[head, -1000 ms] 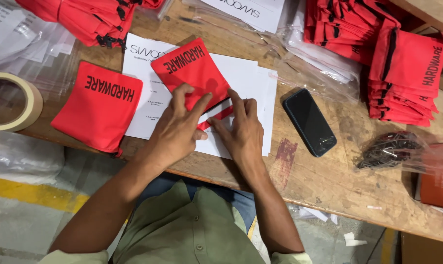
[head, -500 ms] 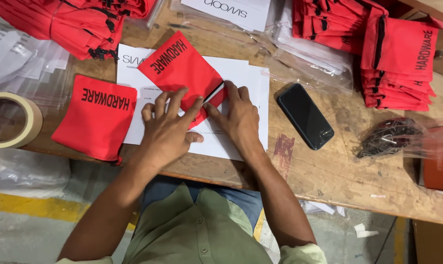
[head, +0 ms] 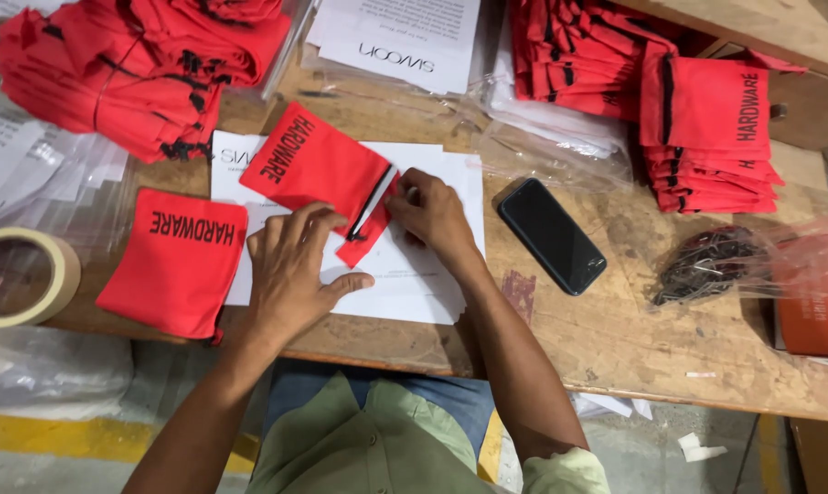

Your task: The person sits at a wooden workbench and folds white printed instruction sheets, then opens red zippered pouches and inserts the folded papers into them, repeating the process with additional pouches and sheets from the table.

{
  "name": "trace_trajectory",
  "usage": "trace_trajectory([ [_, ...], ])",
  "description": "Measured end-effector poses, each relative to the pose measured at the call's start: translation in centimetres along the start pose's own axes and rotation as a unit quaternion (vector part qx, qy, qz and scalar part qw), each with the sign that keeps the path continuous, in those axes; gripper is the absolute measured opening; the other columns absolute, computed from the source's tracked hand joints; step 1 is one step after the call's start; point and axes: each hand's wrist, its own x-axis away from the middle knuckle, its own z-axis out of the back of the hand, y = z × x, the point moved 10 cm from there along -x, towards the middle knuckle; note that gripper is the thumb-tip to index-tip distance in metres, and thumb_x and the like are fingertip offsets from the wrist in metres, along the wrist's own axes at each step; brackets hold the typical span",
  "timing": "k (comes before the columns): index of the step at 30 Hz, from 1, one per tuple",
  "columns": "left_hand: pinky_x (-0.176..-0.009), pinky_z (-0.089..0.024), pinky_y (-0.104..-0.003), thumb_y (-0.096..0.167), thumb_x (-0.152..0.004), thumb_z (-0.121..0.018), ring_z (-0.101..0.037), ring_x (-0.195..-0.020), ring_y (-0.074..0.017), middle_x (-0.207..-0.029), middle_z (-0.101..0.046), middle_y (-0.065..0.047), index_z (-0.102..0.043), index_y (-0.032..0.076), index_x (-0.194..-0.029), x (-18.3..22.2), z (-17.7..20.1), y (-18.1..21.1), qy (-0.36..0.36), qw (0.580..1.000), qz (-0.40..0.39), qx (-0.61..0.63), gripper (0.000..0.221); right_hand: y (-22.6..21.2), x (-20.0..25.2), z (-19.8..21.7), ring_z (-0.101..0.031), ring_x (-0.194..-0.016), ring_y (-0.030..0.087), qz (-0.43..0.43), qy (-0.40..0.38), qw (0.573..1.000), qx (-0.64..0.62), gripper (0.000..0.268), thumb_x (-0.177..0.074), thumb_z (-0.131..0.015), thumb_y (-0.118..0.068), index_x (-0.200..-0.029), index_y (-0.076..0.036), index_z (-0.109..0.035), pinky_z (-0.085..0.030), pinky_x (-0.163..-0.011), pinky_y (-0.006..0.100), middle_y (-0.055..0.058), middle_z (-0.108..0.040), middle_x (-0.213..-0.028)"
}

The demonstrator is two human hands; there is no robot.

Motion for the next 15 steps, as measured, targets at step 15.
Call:
trace_trajectory([
  [15, -0.101, -0.038, -0.051, 0.025, -0.083, -0.082, -0.049, -0.124, -0.0325, -0.134, -0.058, -0.01, -0.067, 0.015, -0.132, -2.5, 1.4, 0.7, 0.189, 0.976, 0.012, -0.105, 0.052, 2.0, 0.2, -3.5, -0.053, -0.045, 0.008, -0.036, -0.135, 0.934, -0.328, 0.017, -0.094, -0.053, -0.01, -0.083, -0.003, -0.064, -0.037, -0.04, 0.022, 0.003, -0.061, -0.061],
])
